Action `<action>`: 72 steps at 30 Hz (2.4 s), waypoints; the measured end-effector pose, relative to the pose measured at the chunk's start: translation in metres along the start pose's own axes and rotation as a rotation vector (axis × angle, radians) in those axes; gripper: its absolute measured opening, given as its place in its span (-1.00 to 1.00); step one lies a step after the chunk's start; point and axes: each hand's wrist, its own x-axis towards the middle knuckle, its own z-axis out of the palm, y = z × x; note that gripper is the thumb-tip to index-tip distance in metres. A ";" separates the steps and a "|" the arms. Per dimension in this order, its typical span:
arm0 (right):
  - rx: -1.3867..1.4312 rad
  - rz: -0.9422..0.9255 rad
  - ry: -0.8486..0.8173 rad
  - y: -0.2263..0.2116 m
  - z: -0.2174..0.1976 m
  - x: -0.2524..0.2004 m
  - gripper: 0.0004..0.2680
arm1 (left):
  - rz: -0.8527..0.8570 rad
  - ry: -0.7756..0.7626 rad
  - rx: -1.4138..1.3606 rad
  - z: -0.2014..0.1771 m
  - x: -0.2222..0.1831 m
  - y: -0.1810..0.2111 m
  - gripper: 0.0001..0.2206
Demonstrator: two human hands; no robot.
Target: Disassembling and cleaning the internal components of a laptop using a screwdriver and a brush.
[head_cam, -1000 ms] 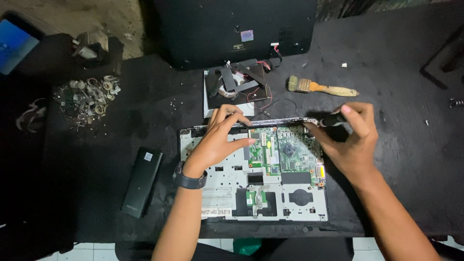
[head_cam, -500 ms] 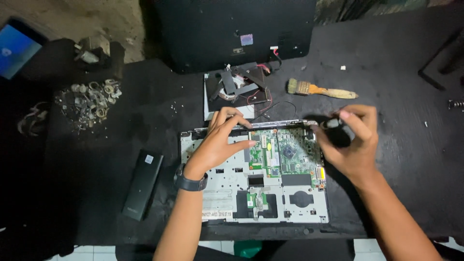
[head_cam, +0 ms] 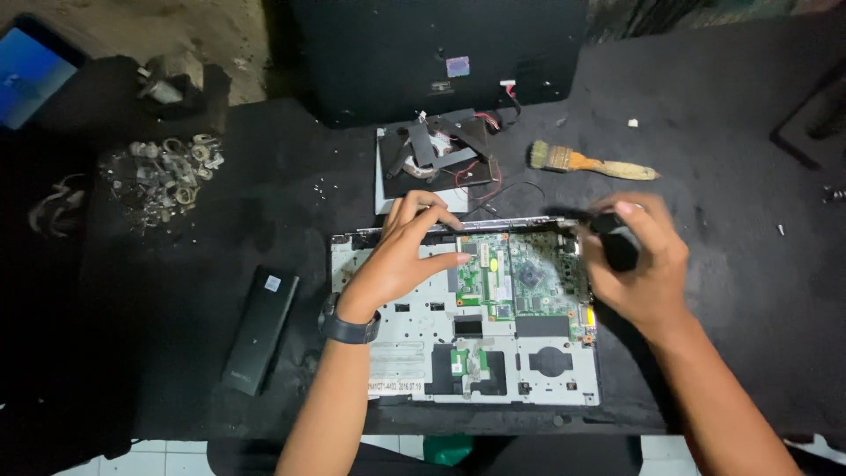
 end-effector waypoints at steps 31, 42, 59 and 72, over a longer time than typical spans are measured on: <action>0.240 0.118 0.256 -0.037 0.017 0.007 -0.54 | 0.424 0.262 -0.112 0.016 0.004 0.046 -0.86; 0.258 -0.019 0.161 -0.026 0.013 0.004 -0.48 | 0.409 0.184 -0.089 0.013 0.004 0.031 -0.92; 0.220 0.078 0.106 -0.035 0.009 0.014 -0.52 | -0.500 0.965 0.224 -0.034 -0.001 -0.068 -0.90; 0.153 0.216 0.304 -0.040 0.005 0.024 -0.47 | 0.158 0.935 0.037 -0.037 -0.008 -0.005 -0.85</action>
